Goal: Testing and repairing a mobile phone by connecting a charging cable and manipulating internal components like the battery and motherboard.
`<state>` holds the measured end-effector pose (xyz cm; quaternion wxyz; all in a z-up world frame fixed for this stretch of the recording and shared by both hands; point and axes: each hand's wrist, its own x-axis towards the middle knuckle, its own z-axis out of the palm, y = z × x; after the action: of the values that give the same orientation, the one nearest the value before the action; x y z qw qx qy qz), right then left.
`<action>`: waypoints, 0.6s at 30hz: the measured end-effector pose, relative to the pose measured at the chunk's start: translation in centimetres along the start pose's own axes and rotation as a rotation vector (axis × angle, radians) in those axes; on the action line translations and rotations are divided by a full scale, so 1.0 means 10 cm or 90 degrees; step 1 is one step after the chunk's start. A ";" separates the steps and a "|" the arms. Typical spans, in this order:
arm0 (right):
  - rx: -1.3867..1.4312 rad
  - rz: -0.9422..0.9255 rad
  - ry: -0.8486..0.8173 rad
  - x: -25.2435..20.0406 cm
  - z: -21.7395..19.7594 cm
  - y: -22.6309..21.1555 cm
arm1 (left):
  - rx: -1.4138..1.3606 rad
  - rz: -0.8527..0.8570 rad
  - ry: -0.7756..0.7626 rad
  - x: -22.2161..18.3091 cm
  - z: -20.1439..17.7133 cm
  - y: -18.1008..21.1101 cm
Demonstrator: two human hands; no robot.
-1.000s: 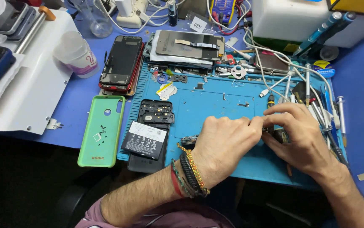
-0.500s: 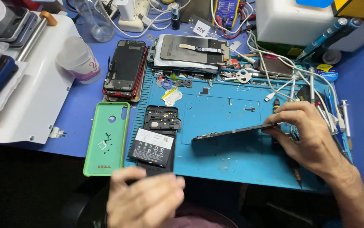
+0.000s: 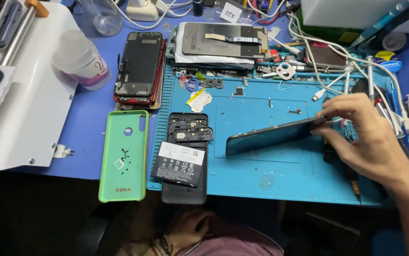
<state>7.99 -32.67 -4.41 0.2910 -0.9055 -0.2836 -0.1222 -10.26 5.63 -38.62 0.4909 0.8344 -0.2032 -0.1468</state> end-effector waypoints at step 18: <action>0.055 0.096 -0.079 0.12 -0.03 0.02 | 0.096 -0.037 -0.017 0.08 0.05 -0.07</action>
<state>9.08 -32.41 -3.78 0.3203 -0.9166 -0.2375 -0.0311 -9.61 5.21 -39.54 0.4195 0.8725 -0.1958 -0.1560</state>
